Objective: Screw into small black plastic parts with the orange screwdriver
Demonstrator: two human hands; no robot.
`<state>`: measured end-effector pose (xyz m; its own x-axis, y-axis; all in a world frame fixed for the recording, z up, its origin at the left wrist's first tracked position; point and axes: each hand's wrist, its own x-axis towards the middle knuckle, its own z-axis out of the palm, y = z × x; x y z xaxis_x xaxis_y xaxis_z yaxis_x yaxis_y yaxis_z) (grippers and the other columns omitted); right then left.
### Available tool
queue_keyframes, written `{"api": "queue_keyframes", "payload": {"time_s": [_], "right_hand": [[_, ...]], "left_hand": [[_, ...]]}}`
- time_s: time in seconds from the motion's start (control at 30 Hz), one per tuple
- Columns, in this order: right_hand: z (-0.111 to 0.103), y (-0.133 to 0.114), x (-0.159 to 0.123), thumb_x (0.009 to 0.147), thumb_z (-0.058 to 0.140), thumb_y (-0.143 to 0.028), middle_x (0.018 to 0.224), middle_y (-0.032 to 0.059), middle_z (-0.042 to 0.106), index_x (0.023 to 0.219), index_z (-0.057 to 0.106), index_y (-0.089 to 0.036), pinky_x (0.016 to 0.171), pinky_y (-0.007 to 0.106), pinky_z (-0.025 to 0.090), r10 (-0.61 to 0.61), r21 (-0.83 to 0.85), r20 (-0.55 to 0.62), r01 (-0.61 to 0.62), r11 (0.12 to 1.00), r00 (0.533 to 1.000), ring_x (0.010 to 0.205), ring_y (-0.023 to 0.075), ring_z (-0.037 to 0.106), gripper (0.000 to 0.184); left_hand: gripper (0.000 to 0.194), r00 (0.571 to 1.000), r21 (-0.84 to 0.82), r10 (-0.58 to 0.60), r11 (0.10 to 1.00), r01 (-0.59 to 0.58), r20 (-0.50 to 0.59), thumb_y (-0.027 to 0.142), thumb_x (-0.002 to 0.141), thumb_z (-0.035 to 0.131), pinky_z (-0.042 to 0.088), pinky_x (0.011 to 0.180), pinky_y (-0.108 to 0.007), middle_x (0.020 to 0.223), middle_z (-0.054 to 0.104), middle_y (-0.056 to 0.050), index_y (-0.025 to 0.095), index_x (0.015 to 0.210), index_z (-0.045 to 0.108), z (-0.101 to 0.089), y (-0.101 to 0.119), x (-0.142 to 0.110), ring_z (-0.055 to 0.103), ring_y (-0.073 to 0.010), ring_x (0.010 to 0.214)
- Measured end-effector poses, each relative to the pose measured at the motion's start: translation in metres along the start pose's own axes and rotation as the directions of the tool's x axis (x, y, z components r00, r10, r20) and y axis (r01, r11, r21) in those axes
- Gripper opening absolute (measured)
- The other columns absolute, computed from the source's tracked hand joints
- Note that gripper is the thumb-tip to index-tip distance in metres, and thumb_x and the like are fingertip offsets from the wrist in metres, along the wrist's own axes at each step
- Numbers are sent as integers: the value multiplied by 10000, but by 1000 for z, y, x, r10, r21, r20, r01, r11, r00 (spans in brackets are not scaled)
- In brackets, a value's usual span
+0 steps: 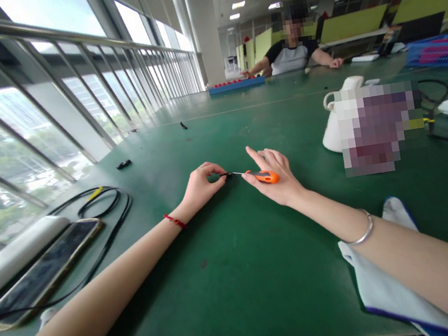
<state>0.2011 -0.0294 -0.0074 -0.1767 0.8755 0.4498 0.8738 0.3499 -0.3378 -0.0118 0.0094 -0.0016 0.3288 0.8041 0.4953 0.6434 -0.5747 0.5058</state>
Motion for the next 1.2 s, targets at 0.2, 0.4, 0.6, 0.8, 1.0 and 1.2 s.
{"api": "queue_keyframes", "payload": {"time_s": [0.2, 0.4, 0.6, 0.8, 1.0, 1.2], "right_hand": [[2, 2, 0, 876, 296, -625, 1305, 128, 488, 1448, 327, -283, 1056, 548, 321, 27, 31, 7, -27, 999, 1000, 1300, 317, 364, 666], [2, 1, -2, 877, 285, -636, 1342, 131, 469, 1449, 329, -263, 1075, 548, 300, 23, 49, 66, -26, 998, 998, 1328, 318, 324, 685], [0, -1, -2, 891, 279, -607, 1312, 119, 496, 1440, 339, -282, 1071, 544, 315, -9, 82, 25, 7, 997, 1000, 1311, 309, 349, 641], [-1, -1, -3, 895, 275, -605, 1388, 116, 430, 1443, 351, -274, 1105, 519, 286, -35, 68, -33, 37, 997, 999, 1338, 292, 313, 644], [3, 2, -3, 906, 281, -574, 1381, 112, 435, 1437, 346, -307, 1066, 540, 342, -44, 13, -31, 45, 999, 999, 1332, 301, 331, 598], [3, 0, -4, 895, 288, -600, 1370, 118, 438, 1424, 366, -310, 1069, 562, 322, -39, 76, -34, 41, 996, 999, 1326, 313, 339, 608]], "left_hand": [[126, 994, 102, 5, 995, -16, 106, 185, 733, 597, 489, 903, -334, 998, 686, -29, 200, 802, 701, 1, 3, -3, 612, -202, 947], [146, 997, 107, -59, 993, 53, 52, 221, 739, 596, 503, 845, -299, 943, 699, -35, 192, 819, 714, -8, -5, 6, 635, -192, 875], [195, 911, 260, -336, 882, 393, -238, 256, 721, 599, 489, 782, -278, 955, 710, -54, 199, 850, 733, -63, -64, 16, 635, -219, 905], [283, 629, 292, -602, 566, 771, -492, 301, 716, 625, 455, 736, -313, 929, 705, -43, 198, 961, 723, -133, -118, -8, 613, -236, 872], [292, 570, 250, -665, 520, 817, -482, 305, 678, 680, 428, 753, -315, 835, 703, -32, 178, 937, 724, -150, -129, -22, 604, -236, 859], [292, 536, 168, -665, 536, 828, -520, 330, 694, 696, 414, 718, -272, 702, 681, 13, 171, 936, 724, -153, -140, -23, 588, -189, 780]]}}
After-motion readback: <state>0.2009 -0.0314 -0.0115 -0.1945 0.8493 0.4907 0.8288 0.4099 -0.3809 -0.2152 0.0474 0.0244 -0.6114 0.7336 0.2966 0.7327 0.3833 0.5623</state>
